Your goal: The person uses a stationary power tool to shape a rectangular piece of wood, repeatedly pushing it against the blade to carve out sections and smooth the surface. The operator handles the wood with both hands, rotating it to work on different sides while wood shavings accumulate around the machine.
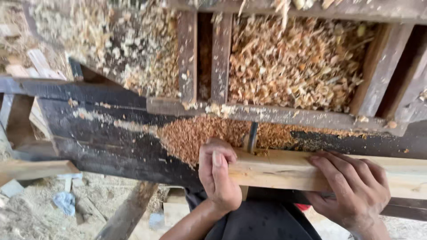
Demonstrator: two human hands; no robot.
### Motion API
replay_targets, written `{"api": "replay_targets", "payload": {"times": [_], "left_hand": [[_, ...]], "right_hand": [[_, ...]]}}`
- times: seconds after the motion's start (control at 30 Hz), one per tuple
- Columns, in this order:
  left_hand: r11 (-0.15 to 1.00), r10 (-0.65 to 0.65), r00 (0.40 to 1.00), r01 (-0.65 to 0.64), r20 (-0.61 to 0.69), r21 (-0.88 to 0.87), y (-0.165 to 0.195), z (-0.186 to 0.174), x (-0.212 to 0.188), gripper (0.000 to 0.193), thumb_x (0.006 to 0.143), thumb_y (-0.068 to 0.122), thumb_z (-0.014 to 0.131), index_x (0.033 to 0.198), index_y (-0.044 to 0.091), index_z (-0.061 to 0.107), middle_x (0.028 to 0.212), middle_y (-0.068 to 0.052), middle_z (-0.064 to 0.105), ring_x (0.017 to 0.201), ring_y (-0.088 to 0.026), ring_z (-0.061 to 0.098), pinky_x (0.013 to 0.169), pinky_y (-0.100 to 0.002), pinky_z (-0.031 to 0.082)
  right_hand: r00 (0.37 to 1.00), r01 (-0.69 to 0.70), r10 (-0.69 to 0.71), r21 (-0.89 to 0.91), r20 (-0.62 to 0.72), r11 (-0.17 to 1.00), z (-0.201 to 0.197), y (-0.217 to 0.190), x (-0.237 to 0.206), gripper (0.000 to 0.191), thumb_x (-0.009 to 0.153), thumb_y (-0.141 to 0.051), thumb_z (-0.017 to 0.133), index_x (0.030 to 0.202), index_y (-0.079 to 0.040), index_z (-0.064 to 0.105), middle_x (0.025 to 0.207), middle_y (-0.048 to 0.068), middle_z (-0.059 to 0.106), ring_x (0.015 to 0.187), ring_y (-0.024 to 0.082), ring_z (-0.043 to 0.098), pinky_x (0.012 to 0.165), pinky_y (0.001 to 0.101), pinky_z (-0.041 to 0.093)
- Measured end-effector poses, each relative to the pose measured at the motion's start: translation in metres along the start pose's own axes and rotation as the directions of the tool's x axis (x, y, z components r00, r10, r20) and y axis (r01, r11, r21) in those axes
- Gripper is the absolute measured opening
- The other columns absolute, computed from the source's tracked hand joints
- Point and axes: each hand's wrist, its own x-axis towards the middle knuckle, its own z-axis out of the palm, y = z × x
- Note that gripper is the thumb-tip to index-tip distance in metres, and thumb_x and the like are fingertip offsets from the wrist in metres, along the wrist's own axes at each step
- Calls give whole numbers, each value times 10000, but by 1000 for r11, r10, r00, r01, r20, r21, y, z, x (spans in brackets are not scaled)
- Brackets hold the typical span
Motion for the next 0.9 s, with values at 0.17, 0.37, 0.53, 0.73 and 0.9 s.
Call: {"api": "replay_targets", "payload": {"times": [0.17,0.37,0.53,0.73,0.9], "left_hand": [[999,33,999,-33,-2,-6,-2,6,8,247,1114,192,368,1005,16,503,898,-93,499,802,-134,437,752,-289,399],[998,29,998,-31,-50,-48,-5,9,10,242,1111,192,384,1003,13,505,891,-96,501,797,-134,432,731,-298,411],[995,70,996,-73,-56,-66,-7,11,12,244,1125,191,385,1023,10,514,920,-97,499,776,-126,433,711,-278,409],[990,52,995,-62,-82,-127,-9,17,22,234,1108,187,385,1024,3,504,908,-113,507,802,-141,434,736,-295,391],[980,5,995,-24,-97,-198,-11,18,31,206,1075,183,402,1020,10,499,896,-93,478,787,-141,441,708,-296,396]], "right_hand": [[999,-27,26,34,33,999,8,6,-8,471,704,-297,839,1135,-144,729,1132,21,754,1008,231,731,897,379,506],[1000,-20,20,25,20,999,9,7,-8,465,704,-349,856,1096,-125,742,1105,27,763,1004,225,731,883,363,502],[999,-1,1,5,32,1000,8,11,1,492,695,-397,870,1092,-131,751,1087,23,775,996,231,741,882,365,501],[1000,-18,18,-34,-6,999,7,10,9,493,687,-384,860,1090,-120,756,1075,34,774,923,245,726,855,369,497],[999,-49,48,-105,-17,993,11,11,8,508,652,-355,853,1090,-109,774,1078,57,776,914,253,719,851,381,505]]}}
